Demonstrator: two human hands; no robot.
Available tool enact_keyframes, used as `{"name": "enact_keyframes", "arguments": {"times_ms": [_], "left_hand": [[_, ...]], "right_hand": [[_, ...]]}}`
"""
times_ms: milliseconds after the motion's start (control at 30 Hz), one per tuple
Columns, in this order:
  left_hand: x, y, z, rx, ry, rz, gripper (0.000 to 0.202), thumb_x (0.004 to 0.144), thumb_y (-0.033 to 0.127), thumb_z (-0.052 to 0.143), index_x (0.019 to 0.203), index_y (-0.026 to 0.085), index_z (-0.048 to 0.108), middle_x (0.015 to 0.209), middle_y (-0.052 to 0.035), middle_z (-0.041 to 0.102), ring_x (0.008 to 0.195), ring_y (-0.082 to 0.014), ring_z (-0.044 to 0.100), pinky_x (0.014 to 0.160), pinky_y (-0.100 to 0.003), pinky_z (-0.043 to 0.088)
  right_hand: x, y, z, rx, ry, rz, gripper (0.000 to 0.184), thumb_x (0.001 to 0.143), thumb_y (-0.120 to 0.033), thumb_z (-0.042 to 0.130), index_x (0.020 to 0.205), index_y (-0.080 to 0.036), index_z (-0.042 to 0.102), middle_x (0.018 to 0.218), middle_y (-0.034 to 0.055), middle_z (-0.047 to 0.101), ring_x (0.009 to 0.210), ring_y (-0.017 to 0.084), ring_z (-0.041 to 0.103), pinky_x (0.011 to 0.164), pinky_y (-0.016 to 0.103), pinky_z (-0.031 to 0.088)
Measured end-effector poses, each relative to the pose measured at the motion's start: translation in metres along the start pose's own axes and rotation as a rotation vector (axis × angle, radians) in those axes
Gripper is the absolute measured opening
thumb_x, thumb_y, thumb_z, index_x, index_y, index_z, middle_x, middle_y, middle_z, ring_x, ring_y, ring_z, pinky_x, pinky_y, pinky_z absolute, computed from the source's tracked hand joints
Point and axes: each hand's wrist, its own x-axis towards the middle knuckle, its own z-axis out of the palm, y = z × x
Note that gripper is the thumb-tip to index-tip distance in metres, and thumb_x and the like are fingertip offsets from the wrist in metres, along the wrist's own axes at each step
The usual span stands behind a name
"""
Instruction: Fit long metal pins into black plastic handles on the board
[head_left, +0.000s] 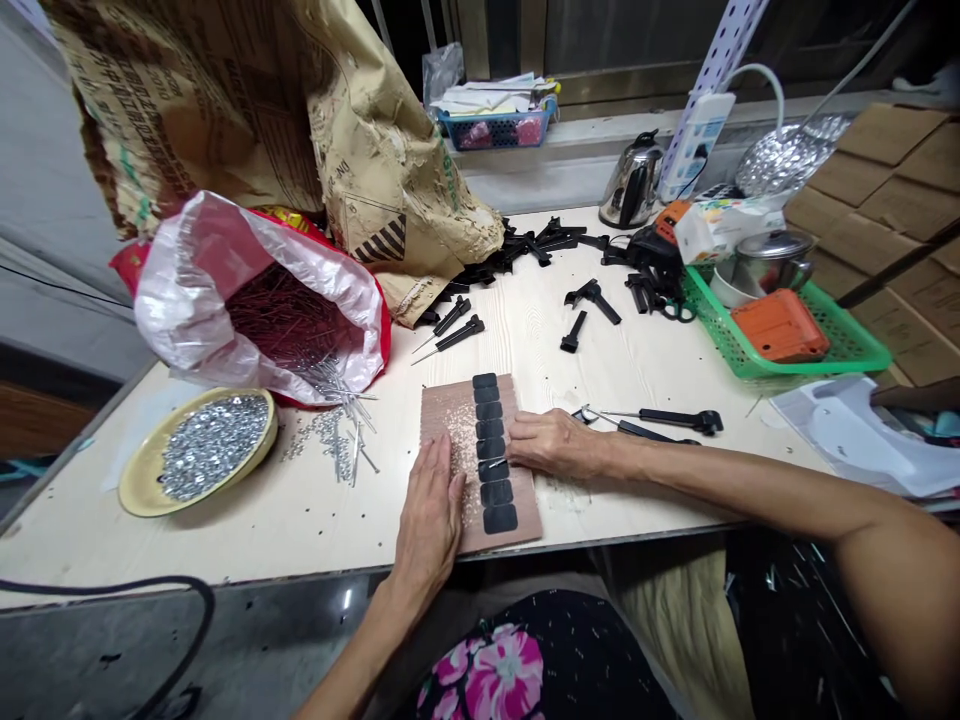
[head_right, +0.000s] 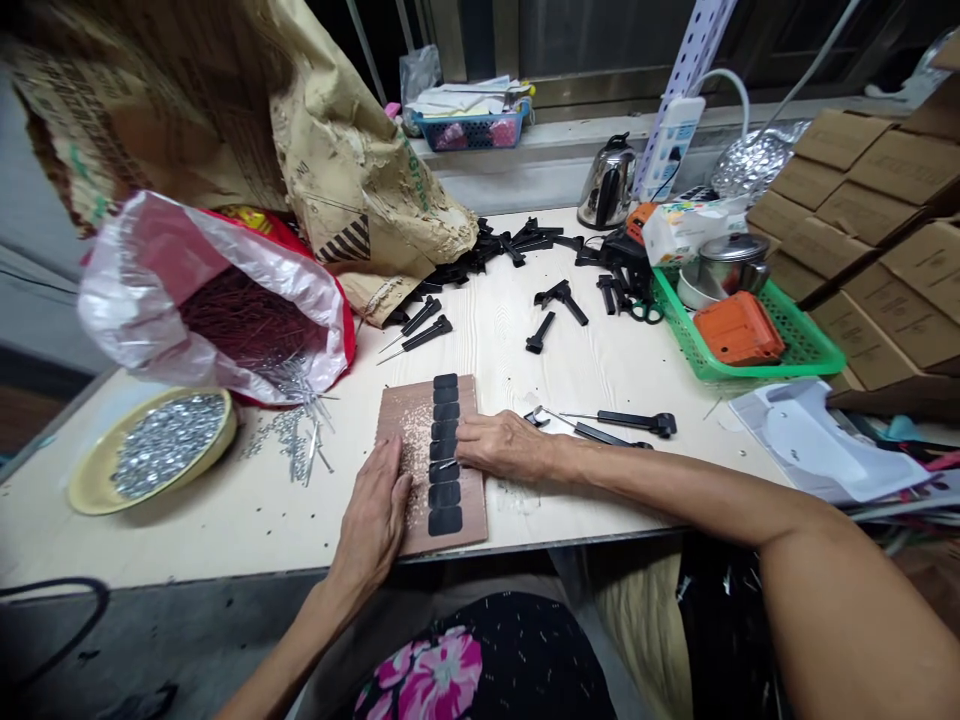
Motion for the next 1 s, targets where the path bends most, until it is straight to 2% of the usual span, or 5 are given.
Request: {"name": "enact_keyframes", "arguments": {"times_ms": [433,600,733,800,1000], "left_hand": [[-0.003,-0.002,0.003,-0.014,0.025,0.021,0.053,0.094,0.025,0.037,0.144,0.016,0.024,0.14,-0.0159,0.044,0.134,-0.0263,0.033,0.105,-0.049,0.037],[-0.004,-0.004,0.003,-0.053,0.029,0.004,0.054,0.093,0.024,0.037,0.145,0.017,0.021,0.142,-0.0157,0.041,0.135,-0.0264,0.032,0.106,-0.049,0.036],[-0.008,-0.007,0.004,-0.051,0.056,0.005,0.058,0.093,0.022,0.038,0.147,0.021,0.016,0.144,-0.0142,0.039,0.134,-0.0256,0.033,0.105,-0.049,0.038],[-0.01,-0.009,0.006,-0.04,0.071,-0.001,0.06,0.092,0.02,0.038,0.147,0.023,0.012,0.145,-0.0136,0.038,0.134,-0.0253,0.034,0.104,-0.049,0.039],[-0.014,-0.013,0.008,-0.062,0.045,-0.017,0.064,0.091,0.021,0.041,0.148,0.023,0.01,0.148,-0.0115,0.034,0.136,-0.0252,0.031,0.103,-0.045,0.041]], "right_hand": [[-0.027,0.007,-0.024,0.205,0.022,0.267,0.021,0.095,-0.026,0.044,0.092,-0.016,0.062,0.082,0.0045,0.059,0.078,0.014,0.052,0.066,0.025,0.042],[-0.005,0.011,-0.014,0.099,0.062,0.353,0.022,0.095,-0.025,0.042,0.091,-0.015,0.062,0.084,0.006,0.059,0.079,0.016,0.051,0.066,0.028,0.043],[0.006,-0.015,-0.003,0.084,-0.021,0.165,0.024,0.095,-0.017,0.039,0.086,-0.015,0.061,0.08,0.0047,0.058,0.074,0.015,0.049,0.057,0.025,0.039],[-0.004,-0.024,-0.01,0.107,-0.128,0.072,0.02,0.094,-0.02,0.042,0.085,-0.018,0.06,0.077,0.0029,0.057,0.072,0.014,0.049,0.056,0.026,0.037],[-0.032,-0.006,-0.06,0.046,-0.283,0.38,0.012,0.09,-0.026,0.051,0.088,-0.024,0.063,0.083,0.0028,0.059,0.076,0.016,0.053,0.062,0.027,0.038]]}}
